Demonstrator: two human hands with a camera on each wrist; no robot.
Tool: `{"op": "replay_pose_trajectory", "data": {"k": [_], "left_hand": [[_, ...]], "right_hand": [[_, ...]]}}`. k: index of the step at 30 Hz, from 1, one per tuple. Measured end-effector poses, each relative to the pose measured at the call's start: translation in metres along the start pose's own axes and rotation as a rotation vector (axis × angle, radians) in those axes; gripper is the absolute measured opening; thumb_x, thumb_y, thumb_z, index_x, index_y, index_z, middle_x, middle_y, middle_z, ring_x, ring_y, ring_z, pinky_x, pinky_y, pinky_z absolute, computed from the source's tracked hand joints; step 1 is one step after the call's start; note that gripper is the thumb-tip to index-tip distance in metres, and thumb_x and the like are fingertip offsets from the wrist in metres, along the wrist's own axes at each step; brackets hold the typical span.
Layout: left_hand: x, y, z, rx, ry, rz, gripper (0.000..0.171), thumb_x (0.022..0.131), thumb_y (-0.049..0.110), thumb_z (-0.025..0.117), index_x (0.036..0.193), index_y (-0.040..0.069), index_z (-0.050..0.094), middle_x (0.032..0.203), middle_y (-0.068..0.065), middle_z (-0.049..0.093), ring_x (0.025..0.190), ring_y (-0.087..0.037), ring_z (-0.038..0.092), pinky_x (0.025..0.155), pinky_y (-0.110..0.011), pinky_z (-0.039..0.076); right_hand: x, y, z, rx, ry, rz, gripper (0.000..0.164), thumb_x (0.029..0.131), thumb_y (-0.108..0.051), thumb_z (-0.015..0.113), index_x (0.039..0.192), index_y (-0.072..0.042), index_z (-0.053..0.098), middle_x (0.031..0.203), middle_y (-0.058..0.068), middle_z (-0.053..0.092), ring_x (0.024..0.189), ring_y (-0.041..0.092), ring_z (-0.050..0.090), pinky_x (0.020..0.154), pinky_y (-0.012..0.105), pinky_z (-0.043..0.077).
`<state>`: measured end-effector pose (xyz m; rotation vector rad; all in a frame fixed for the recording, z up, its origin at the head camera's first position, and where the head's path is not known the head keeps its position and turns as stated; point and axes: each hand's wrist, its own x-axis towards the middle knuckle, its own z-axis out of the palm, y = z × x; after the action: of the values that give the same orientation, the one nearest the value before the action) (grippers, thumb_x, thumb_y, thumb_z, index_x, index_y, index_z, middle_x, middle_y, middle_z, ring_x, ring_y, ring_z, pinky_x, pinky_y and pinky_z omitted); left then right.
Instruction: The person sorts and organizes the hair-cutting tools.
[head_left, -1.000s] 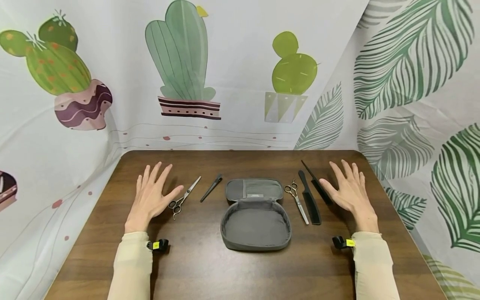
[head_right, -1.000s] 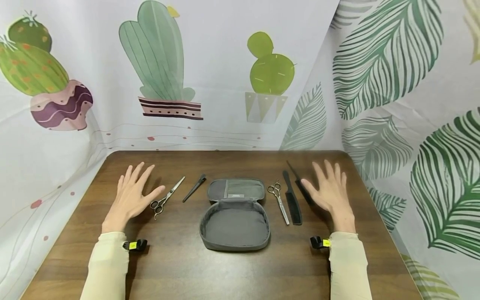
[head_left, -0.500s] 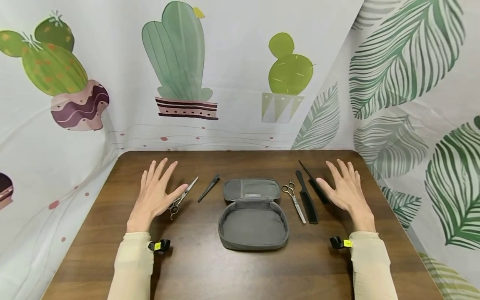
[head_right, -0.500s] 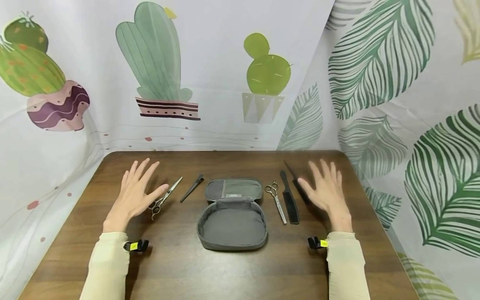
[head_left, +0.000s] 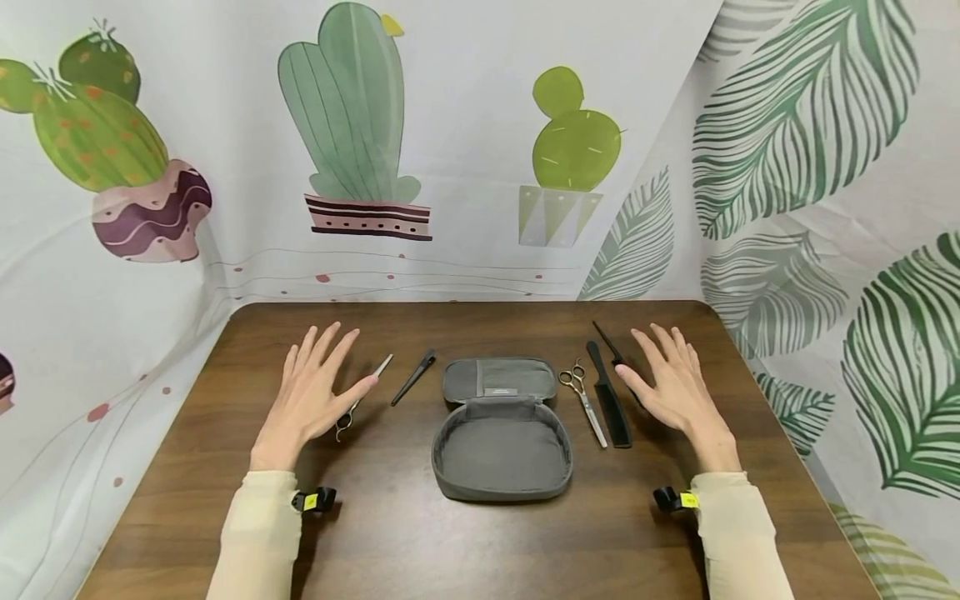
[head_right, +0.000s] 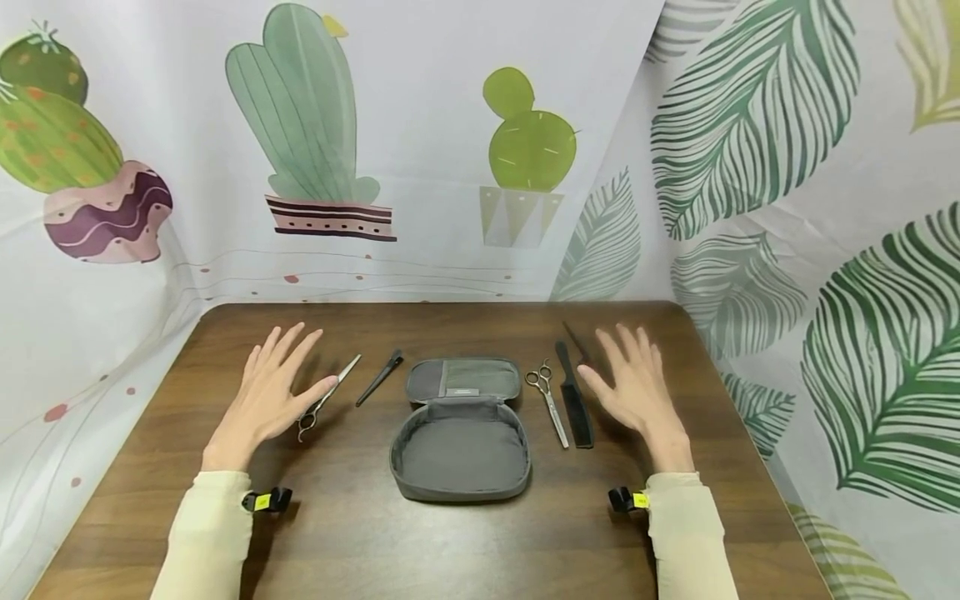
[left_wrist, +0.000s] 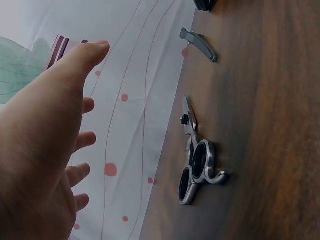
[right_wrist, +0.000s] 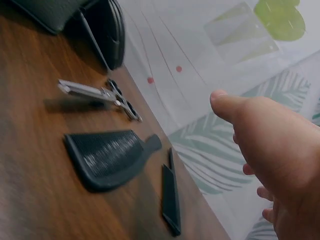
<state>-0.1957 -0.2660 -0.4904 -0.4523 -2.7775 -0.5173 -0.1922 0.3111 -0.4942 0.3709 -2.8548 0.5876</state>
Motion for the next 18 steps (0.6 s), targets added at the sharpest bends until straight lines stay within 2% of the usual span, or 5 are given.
{"op": "replay_pose_trajectory", "data": {"k": [11, 18], "left_hand": [[-0.008, 0.004, -0.003, 0.051, -0.025, 0.025, 0.086, 0.093, 0.067, 0.059, 0.163, 0.022, 0.037, 0.165, -0.014, 0.03, 0.152, -0.035, 0.008, 0.118, -0.068, 0.01], [-0.016, 0.008, -0.003, 0.045, -0.077, 0.024, 0.085, 0.093, 0.069, 0.057, 0.158, 0.014, 0.047, 0.162, -0.015, 0.036, 0.152, -0.034, 0.013, 0.117, -0.068, 0.012]], "right_hand": [[-0.008, -0.028, 0.015, 0.038, 0.002, -0.133, 0.071, 0.1, -0.049, 0.061, 0.158, -0.012, 0.045, 0.165, 0.017, 0.026, 0.153, 0.035, 0.004, 0.117, 0.07, 0.01], [-0.012, -0.046, 0.02, 0.06, -0.012, -0.195, 0.071, 0.1, -0.049, 0.062, 0.158, -0.014, 0.045, 0.166, 0.014, 0.027, 0.153, 0.032, 0.004, 0.119, 0.066, 0.011]]}}
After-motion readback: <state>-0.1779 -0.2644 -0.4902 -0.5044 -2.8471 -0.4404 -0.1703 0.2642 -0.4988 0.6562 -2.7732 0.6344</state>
